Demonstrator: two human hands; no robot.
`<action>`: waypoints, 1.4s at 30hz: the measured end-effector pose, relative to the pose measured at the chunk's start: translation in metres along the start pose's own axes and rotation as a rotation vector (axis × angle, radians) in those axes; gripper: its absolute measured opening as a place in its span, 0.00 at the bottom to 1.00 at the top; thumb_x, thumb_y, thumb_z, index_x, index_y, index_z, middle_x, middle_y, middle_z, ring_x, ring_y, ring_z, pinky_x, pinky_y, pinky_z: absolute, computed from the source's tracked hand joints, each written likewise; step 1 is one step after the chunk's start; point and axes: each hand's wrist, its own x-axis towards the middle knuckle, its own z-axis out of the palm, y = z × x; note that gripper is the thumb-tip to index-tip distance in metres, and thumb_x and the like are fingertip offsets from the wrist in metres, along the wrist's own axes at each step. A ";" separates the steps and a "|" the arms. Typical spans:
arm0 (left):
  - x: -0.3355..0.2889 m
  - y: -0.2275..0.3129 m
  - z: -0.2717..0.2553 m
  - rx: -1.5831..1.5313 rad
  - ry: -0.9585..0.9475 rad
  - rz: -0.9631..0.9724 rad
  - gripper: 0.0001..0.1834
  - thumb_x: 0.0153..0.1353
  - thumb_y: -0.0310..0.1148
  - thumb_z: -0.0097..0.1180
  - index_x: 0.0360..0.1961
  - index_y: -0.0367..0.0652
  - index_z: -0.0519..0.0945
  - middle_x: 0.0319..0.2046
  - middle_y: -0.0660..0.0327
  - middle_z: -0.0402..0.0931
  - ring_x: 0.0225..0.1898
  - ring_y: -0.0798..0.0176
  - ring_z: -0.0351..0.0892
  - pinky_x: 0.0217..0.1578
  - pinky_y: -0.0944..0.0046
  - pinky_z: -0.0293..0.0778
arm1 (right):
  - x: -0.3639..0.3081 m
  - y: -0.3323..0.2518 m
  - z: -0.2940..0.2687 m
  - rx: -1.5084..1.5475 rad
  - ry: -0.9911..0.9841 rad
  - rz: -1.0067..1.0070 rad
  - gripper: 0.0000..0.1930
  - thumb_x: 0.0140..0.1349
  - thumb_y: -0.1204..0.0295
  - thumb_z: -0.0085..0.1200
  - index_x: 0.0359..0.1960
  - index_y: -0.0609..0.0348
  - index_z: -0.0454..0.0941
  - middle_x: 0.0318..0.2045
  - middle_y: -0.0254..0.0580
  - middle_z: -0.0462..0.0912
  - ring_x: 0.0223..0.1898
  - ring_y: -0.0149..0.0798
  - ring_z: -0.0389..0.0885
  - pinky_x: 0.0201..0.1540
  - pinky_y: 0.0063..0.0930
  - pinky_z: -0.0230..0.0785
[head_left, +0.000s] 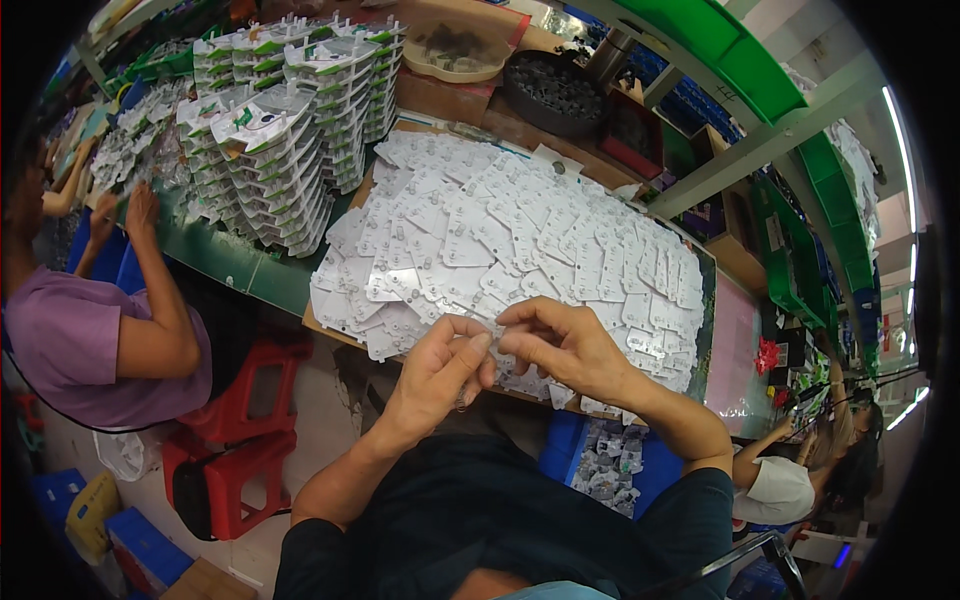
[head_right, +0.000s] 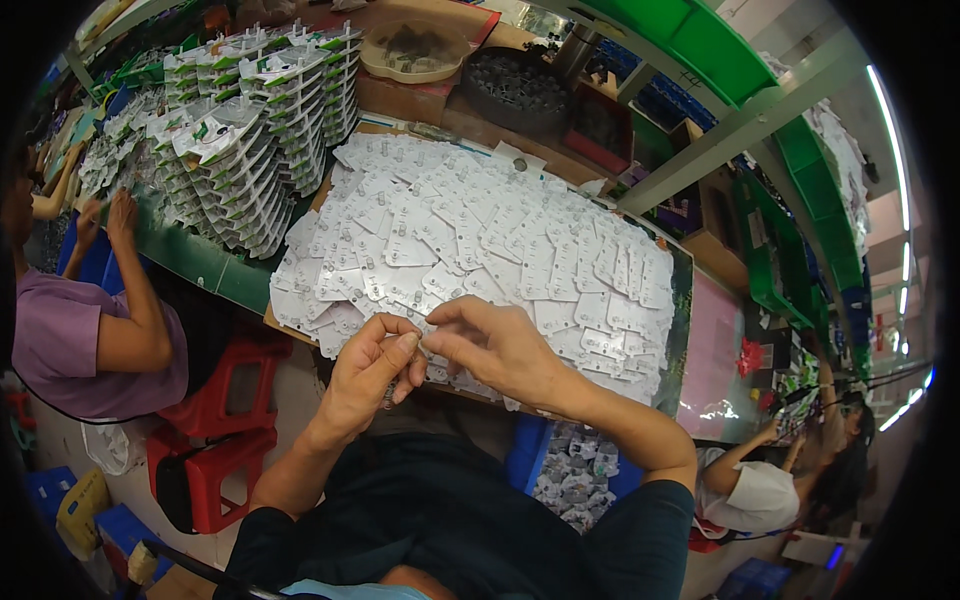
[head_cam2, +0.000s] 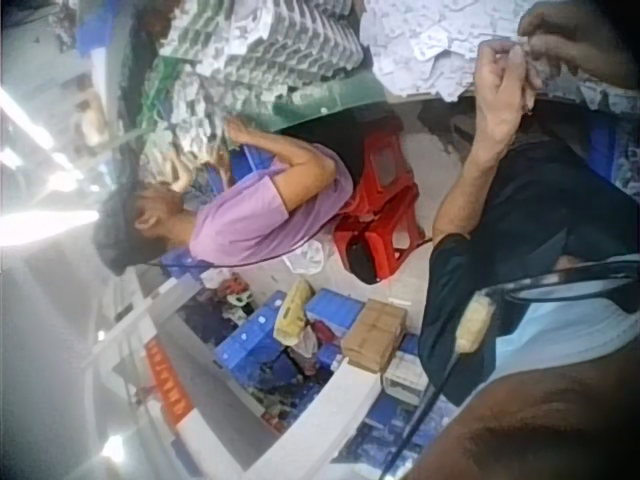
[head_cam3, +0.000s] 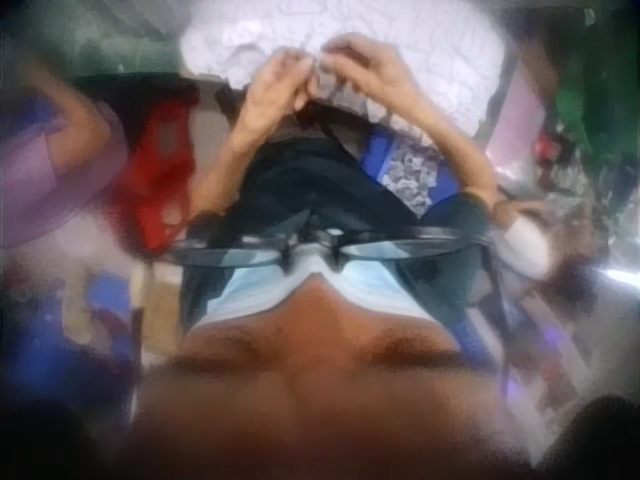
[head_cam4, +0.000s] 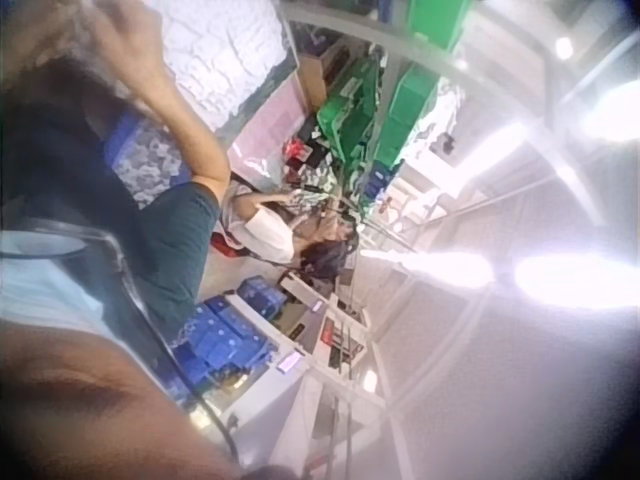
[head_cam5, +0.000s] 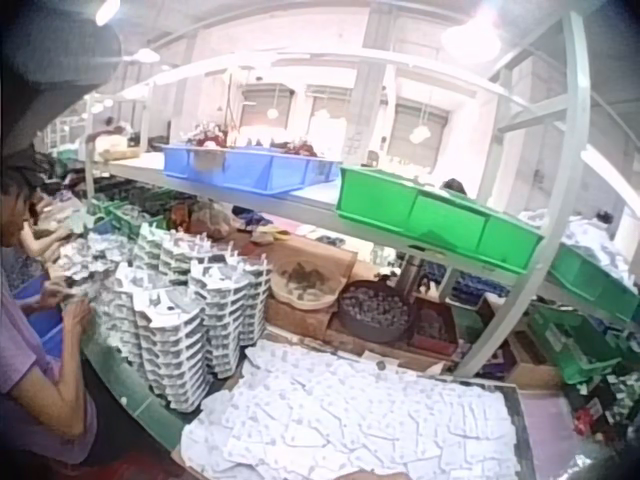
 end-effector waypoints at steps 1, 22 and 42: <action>0.000 -0.002 -0.001 0.033 0.012 0.012 0.12 0.72 0.37 0.47 0.45 0.38 0.70 0.25 0.62 0.74 0.21 0.76 0.67 0.21 0.76 0.62 | 0.001 -0.003 -0.001 0.037 -0.037 0.124 0.12 0.70 0.67 0.52 0.43 0.65 0.78 0.30 0.37 0.83 0.26 0.26 0.81 0.27 0.17 0.71; 0.000 0.001 0.002 0.030 0.023 0.073 0.12 0.72 0.34 0.48 0.48 0.36 0.69 0.24 0.63 0.74 0.20 0.77 0.66 0.21 0.77 0.63 | 0.006 0.013 0.001 0.262 -0.125 0.229 0.11 0.68 0.66 0.55 0.38 0.64 0.78 0.26 0.38 0.83 0.21 0.25 0.80 0.19 0.13 0.65; 0.003 0.002 -0.002 0.170 0.000 0.003 0.11 0.70 0.35 0.49 0.42 0.37 0.71 0.24 0.64 0.75 0.19 0.77 0.67 0.20 0.77 0.63 | 0.010 0.023 0.006 0.294 0.009 0.136 0.11 0.66 0.67 0.57 0.41 0.64 0.76 0.30 0.36 0.81 0.30 0.25 0.79 0.28 0.18 0.70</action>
